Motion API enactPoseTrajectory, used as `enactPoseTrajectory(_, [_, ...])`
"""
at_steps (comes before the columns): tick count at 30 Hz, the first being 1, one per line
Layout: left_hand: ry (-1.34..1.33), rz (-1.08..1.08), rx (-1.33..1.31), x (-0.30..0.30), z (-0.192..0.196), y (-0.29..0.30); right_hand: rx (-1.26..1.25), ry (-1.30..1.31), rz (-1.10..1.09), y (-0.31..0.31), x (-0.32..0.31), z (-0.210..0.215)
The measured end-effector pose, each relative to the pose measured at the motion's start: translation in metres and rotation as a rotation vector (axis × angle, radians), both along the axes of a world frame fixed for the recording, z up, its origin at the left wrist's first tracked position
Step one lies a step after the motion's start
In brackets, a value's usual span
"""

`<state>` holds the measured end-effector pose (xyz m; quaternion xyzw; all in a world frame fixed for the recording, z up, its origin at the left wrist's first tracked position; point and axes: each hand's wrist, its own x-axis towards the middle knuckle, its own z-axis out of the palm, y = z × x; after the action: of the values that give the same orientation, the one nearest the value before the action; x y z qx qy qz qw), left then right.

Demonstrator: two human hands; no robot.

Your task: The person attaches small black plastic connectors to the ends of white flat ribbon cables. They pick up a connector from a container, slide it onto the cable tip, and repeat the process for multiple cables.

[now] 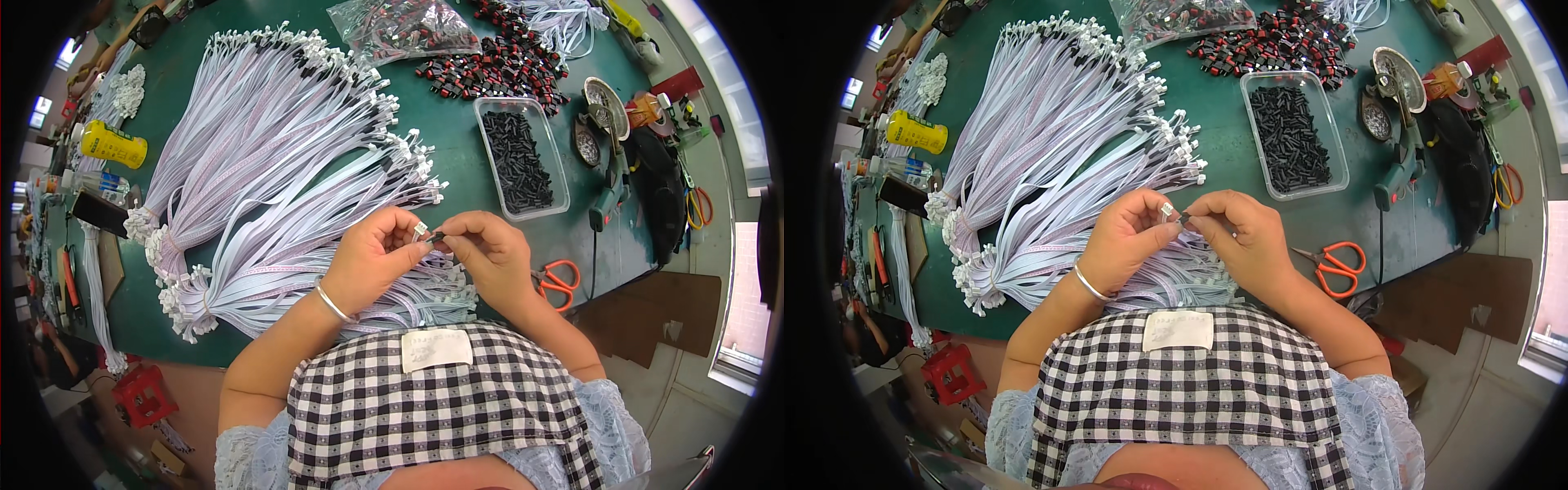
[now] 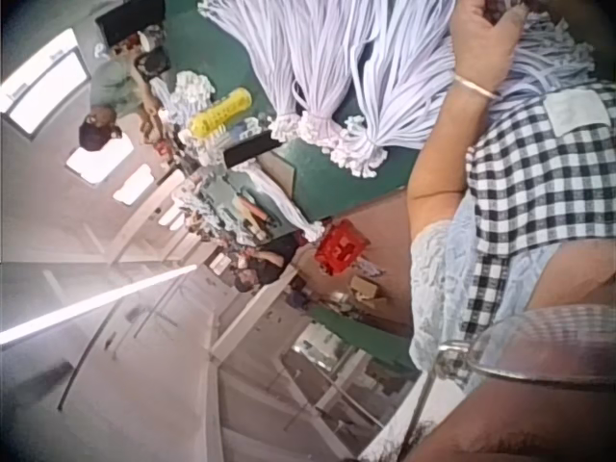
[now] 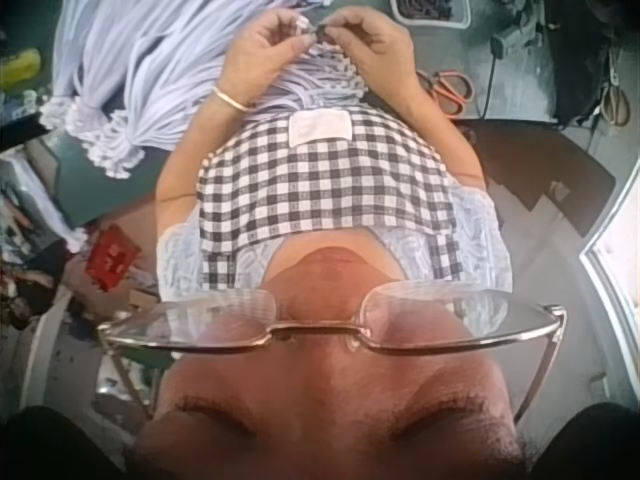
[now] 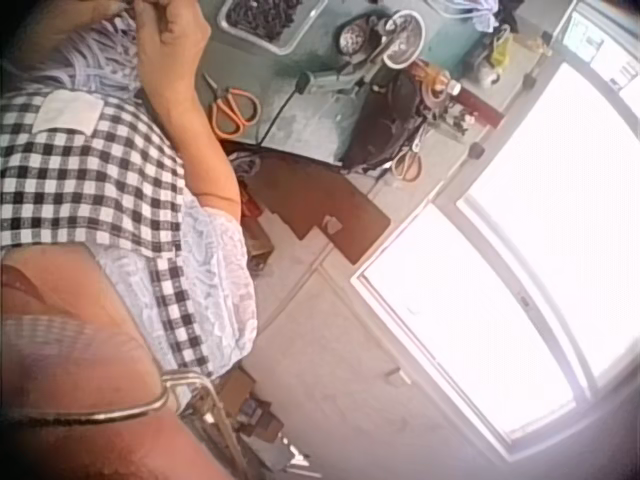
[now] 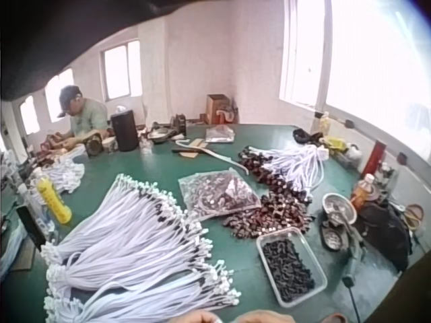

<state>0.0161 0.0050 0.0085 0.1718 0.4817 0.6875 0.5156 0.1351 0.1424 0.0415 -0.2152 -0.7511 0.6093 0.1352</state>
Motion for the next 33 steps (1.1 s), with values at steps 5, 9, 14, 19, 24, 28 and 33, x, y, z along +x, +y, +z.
enactPoseTrajectory(5, [0.042,-0.010,0.010,-0.0005,-0.0046,-0.0002,0.110,0.005,0.049,0.0017,-0.0001,-0.0024])
enactPoseTrajectory(9, [0.087,-0.024,0.003,0.0009,-0.0036,-0.0007,0.061,0.020,0.022,0.0001,0.0012,-0.0026])
enactPoseTrajectory(14, [0.191,-0.049,-0.024,0.0007,-0.0064,-0.0019,0.074,-0.081,0.056,0.0026,0.0015,0.0014])
enactPoseTrajectory(19, [0.166,-0.035,-0.020,0.0004,-0.0084,-0.0025,-0.203,-0.045,0.006,-0.0009,0.0025,0.0008])
enactPoseTrajectory(24, [0.172,-0.045,-0.007,-0.0003,-0.0089,-0.0024,-0.212,-0.018,0.026,-0.0003,0.0017,0.0009])
enactPoseTrajectory(28, [0.171,-0.034,0.009,0.0004,-0.0107,-0.0025,-0.180,-0.027,0.043,-0.0003,0.0012,0.0008])
enactPoseTrajectory(33, [0.186,-0.034,0.008,-0.0002,-0.0100,-0.0026,-0.180,-0.027,0.047,-0.0008,0.0011,0.0008])
